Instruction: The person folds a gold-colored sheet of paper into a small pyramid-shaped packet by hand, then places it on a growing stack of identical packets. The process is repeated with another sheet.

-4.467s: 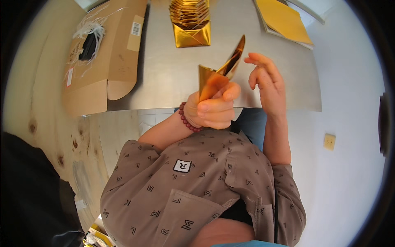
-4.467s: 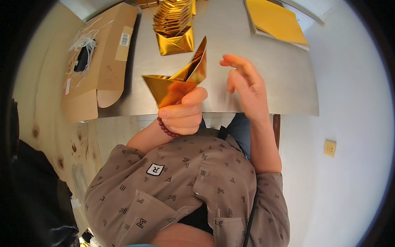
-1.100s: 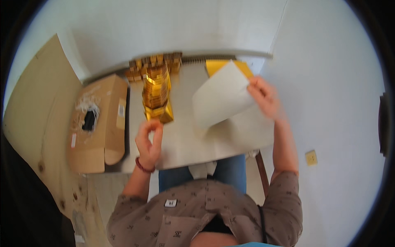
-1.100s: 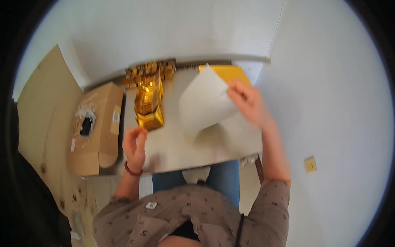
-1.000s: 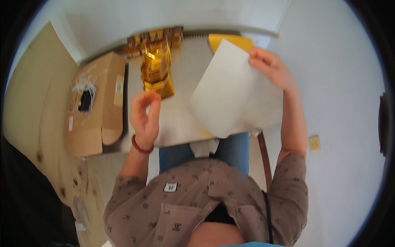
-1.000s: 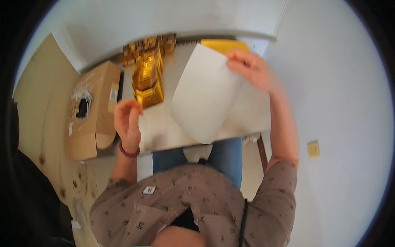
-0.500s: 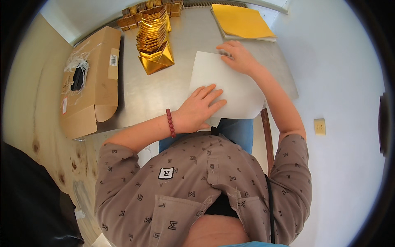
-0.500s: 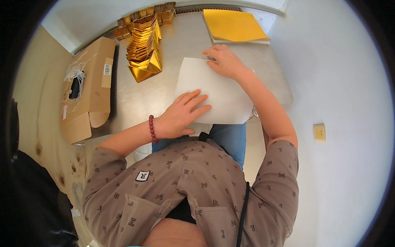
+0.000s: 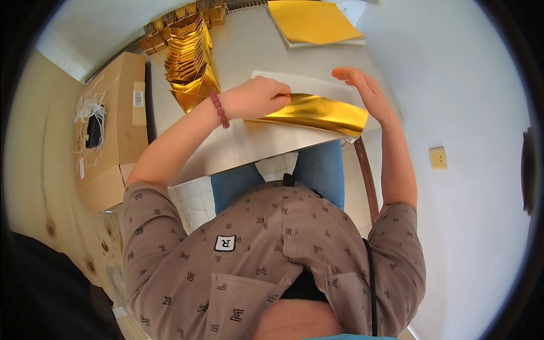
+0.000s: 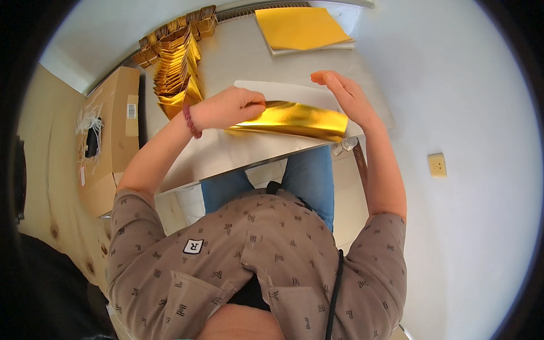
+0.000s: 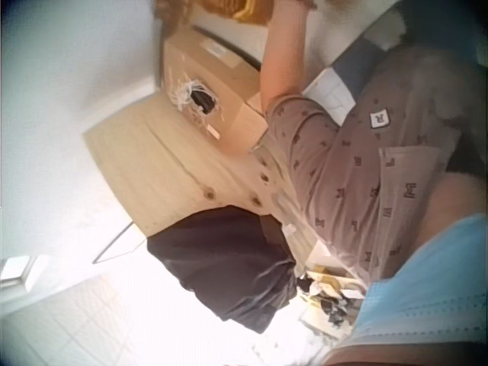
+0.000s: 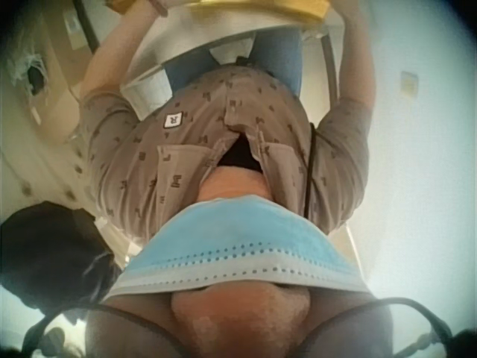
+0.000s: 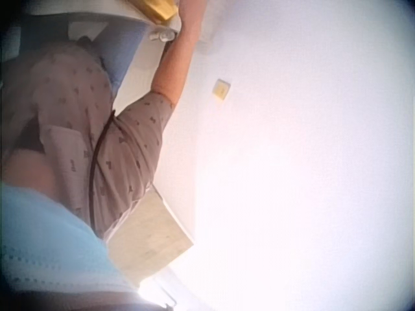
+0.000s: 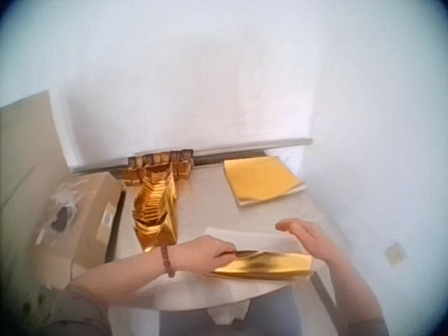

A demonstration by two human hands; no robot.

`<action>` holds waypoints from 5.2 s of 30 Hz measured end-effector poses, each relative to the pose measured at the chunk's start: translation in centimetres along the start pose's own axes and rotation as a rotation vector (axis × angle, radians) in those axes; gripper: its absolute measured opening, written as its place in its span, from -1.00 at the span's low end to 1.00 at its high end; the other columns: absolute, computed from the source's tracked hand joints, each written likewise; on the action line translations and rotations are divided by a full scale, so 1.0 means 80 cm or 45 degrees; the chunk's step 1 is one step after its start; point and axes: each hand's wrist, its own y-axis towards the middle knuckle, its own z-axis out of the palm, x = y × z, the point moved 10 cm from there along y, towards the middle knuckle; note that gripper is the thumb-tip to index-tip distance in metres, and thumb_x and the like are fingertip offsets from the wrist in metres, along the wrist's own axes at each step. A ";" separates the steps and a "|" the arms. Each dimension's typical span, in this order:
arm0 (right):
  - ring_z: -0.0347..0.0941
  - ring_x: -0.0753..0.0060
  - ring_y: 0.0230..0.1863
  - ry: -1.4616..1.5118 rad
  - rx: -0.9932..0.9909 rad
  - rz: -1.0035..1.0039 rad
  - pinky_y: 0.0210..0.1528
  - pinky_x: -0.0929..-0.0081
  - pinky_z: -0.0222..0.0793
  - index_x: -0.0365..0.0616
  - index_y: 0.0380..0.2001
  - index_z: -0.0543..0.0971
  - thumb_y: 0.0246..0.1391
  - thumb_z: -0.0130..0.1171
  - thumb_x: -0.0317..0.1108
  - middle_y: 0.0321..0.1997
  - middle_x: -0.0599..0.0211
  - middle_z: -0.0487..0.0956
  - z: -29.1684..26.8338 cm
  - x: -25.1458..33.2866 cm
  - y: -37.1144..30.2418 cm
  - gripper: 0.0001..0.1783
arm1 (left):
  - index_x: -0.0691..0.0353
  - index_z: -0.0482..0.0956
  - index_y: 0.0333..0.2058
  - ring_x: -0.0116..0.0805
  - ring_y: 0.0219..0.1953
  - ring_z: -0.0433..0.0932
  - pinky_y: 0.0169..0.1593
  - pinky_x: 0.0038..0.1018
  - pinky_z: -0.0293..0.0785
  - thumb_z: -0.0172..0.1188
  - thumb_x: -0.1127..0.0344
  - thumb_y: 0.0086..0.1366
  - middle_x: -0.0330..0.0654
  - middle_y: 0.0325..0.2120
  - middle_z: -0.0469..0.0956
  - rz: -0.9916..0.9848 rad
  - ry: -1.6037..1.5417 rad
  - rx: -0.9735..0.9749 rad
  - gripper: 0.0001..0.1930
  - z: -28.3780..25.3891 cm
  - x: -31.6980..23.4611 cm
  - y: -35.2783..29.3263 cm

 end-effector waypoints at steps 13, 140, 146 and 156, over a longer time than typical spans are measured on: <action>0.38 0.03 0.27 -0.942 -0.142 -0.131 0.32 0.18 0.35 -0.13 0.18 0.60 -0.01 0.43 0.03 0.18 0.11 0.56 0.007 -0.027 -0.003 -0.28 | 0.32 0.60 -0.03 0.01 0.04 0.59 0.10 -0.23 0.53 0.33 0.08 0.31 0.10 -0.01 0.62 -0.087 0.347 -0.177 -0.57 -0.008 0.033 0.054; 0.18 0.81 -0.36 0.575 -0.962 -0.641 -0.32 0.73 0.19 -0.17 -0.33 0.48 0.53 0.01 -0.30 -0.41 0.65 0.40 0.053 0.143 -0.050 -0.72 | 0.28 0.52 -0.21 -0.45 -0.54 0.49 -0.43 -0.51 0.42 0.17 0.39 0.51 -0.21 -0.51 0.52 0.295 -0.432 -1.534 -0.90 -0.106 -0.080 -0.121; 0.43 0.66 -0.14 0.447 -0.832 -0.583 -0.02 0.58 0.37 -0.21 -0.13 0.60 0.45 0.10 -0.33 -0.17 0.49 0.60 0.018 0.176 -0.056 -0.82 | 0.28 0.55 -0.21 -0.18 -0.47 0.56 -0.37 -0.41 0.49 0.24 0.48 0.40 -0.10 -0.43 0.55 0.412 -0.035 -1.522 -0.95 -0.128 -0.117 -0.135; 0.52 0.49 -0.08 -0.034 -0.255 -0.437 0.07 0.47 0.41 -0.21 -0.22 0.68 0.17 0.35 -0.46 -0.22 0.43 0.69 0.048 0.232 -0.037 -0.88 | 0.23 0.57 -0.20 -0.20 -0.49 0.58 -0.42 -0.40 0.49 0.30 0.43 0.37 -0.14 -0.44 0.58 0.544 0.077 -1.232 -0.90 -0.119 -0.156 -0.116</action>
